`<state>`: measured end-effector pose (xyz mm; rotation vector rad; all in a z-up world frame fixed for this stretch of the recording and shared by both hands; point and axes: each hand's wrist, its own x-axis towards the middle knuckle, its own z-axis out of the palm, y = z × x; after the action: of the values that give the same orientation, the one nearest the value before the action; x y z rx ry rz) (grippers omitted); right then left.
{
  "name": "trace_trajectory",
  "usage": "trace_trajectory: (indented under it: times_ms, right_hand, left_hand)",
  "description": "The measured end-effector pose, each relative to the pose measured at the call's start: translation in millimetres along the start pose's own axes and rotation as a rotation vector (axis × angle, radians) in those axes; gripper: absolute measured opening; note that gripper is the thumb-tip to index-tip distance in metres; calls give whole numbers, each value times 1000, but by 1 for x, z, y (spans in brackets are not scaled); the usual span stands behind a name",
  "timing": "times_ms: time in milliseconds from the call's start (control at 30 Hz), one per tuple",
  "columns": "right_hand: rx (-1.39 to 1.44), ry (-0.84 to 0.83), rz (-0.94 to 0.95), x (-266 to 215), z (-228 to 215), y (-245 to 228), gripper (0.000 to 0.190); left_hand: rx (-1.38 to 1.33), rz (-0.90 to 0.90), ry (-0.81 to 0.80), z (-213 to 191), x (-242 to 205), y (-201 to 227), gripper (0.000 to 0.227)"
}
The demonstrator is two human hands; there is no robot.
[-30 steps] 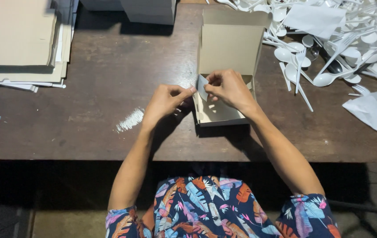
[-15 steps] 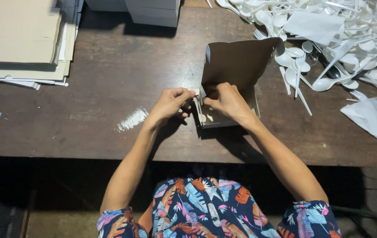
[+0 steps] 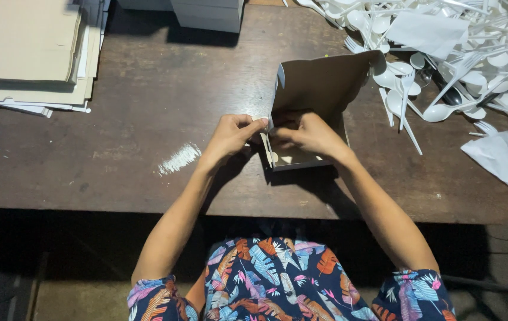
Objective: The person assembles a small cardboard box from a flat die-cut sheet. They fold the side flaps inward, tuck the bottom tabs into slots, and secure the top lid by folding and tucking the closure flaps. The finished box is placed on the table.
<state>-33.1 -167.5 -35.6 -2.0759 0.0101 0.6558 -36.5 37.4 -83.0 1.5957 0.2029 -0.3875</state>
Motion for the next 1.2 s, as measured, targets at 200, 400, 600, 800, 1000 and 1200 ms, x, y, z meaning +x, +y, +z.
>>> trace_trajectory:
  times_ms: [200,400,600,800,1000,1200]
  right_hand:
    - [288,-32,85,-19,-1,-28,29]
    - [310,-20,99,-21,4,-39,35]
    - [461,-68,92,-12,4,-23,41]
    - [597,-159,61,2,1,-8,29]
    - [518,-155,11,12,5,6,40]
    - [550,-90,71,15,11,5,42]
  left_hand:
    - [11,1,-20,-5,10,-8,34]
    - [5,-32,-42,-10,9,-9,31]
    - [-26,-12,-91,-7,11,-15,31]
    - [-151,-80,-220,-9,-5,5,35]
    - [-208,-56,-150,-10,-14,11,34]
    - [-142,64,-41,-1,-12,10,61]
